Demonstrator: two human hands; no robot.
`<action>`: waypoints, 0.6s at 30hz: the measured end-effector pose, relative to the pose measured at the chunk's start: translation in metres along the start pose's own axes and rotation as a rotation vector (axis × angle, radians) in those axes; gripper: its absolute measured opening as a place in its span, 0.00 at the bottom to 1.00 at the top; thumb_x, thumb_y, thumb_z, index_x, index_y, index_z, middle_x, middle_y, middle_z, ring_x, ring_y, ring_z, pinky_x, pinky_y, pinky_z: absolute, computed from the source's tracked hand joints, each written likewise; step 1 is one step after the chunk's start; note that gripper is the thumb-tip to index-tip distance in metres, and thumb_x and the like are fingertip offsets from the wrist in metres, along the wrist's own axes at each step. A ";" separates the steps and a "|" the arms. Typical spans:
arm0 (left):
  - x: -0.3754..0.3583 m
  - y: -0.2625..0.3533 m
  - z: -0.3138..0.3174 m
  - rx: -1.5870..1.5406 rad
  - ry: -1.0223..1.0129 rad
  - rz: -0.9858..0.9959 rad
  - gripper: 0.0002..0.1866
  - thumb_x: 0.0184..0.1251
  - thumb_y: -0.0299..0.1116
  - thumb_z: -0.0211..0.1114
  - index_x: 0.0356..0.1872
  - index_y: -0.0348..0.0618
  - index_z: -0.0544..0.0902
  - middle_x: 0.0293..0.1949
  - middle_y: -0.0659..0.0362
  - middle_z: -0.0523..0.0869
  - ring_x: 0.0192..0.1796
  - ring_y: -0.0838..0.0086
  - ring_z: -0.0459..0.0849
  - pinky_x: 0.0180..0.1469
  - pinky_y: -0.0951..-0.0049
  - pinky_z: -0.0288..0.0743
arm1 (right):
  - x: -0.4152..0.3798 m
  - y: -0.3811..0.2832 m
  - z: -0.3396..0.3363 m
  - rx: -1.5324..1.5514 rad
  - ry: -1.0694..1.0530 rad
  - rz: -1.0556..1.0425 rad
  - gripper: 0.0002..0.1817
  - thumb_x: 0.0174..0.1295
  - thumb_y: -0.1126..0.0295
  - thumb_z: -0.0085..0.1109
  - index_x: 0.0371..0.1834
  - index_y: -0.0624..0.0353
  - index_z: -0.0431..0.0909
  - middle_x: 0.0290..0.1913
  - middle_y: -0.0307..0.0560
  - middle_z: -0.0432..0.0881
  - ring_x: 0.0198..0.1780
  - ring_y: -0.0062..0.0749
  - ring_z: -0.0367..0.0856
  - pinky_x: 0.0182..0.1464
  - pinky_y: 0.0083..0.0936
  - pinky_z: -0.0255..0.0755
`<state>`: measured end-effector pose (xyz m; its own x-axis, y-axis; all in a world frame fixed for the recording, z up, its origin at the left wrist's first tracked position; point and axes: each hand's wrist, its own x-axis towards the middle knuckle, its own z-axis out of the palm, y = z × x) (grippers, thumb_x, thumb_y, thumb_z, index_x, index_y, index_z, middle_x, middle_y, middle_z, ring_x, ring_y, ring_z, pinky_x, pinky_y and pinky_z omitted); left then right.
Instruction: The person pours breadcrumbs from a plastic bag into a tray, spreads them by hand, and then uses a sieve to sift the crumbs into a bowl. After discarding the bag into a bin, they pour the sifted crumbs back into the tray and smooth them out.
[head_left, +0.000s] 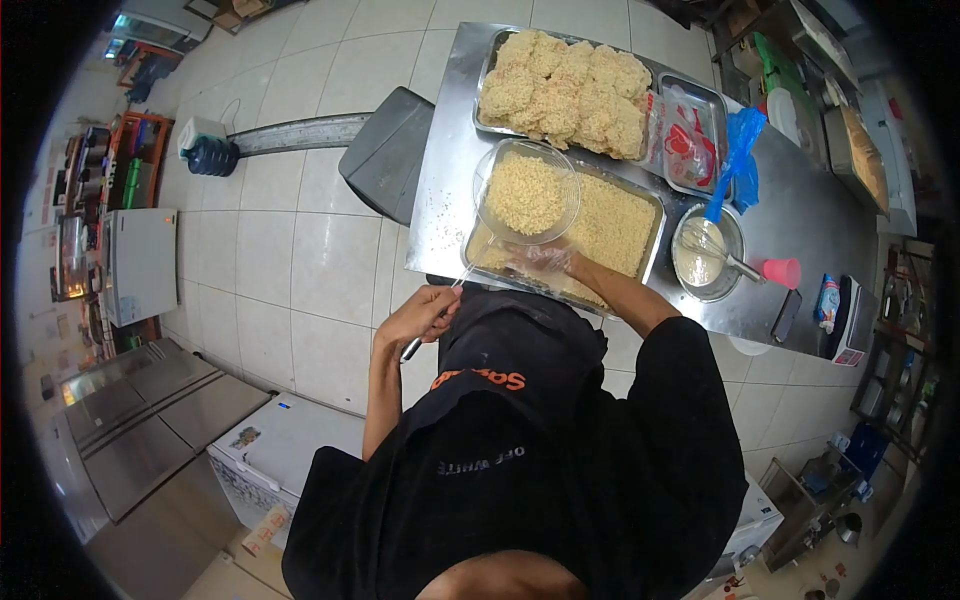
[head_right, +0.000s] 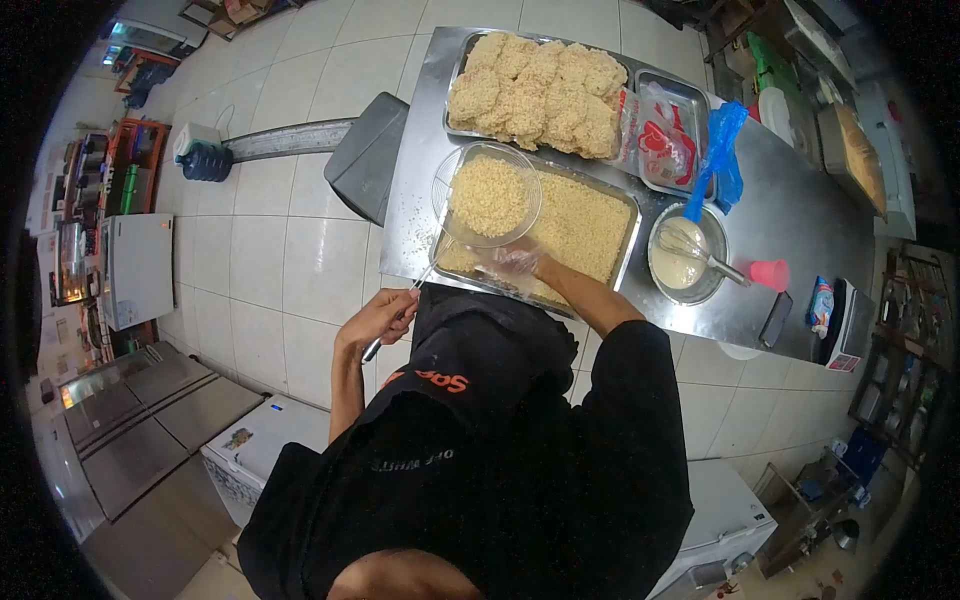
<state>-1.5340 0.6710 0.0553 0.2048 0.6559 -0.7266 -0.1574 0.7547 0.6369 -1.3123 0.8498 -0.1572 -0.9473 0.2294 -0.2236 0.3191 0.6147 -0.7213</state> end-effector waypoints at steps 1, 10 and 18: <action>-0.001 -0.001 0.000 -0.004 -0.002 -0.010 0.21 0.73 0.44 0.49 0.19 0.46 0.65 0.12 0.70 0.60 0.09 0.87 0.55 0.10 0.82 0.46 | -0.001 0.003 -0.004 -0.016 0.003 0.009 0.26 0.59 0.53 0.52 0.56 0.57 0.70 0.54 0.55 0.74 0.53 0.49 0.74 0.57 0.41 0.69; -0.011 -0.026 -0.010 -0.041 0.030 -0.068 0.22 0.72 0.47 0.51 0.19 0.48 0.65 0.11 0.70 0.59 0.09 0.86 0.54 0.10 0.82 0.45 | -0.012 0.044 -0.014 -0.283 -0.018 0.149 0.22 0.59 0.55 0.52 0.52 0.57 0.74 0.50 0.56 0.77 0.48 0.49 0.77 0.54 0.40 0.72; -0.006 -0.052 -0.016 -0.036 0.002 -0.094 0.22 0.72 0.46 0.51 0.18 0.48 0.65 0.11 0.70 0.60 0.09 0.86 0.54 0.10 0.81 0.45 | -0.063 0.020 -0.058 -0.462 0.467 0.222 0.08 0.55 0.63 0.55 0.36 0.52 0.74 0.32 0.45 0.76 0.35 0.39 0.78 0.35 0.33 0.73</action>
<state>-1.5426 0.6286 0.0224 0.2184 0.5820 -0.7833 -0.1725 0.8131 0.5560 -1.2441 0.8918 -0.1193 -0.7798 0.6243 0.0467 0.5816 0.7499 -0.3152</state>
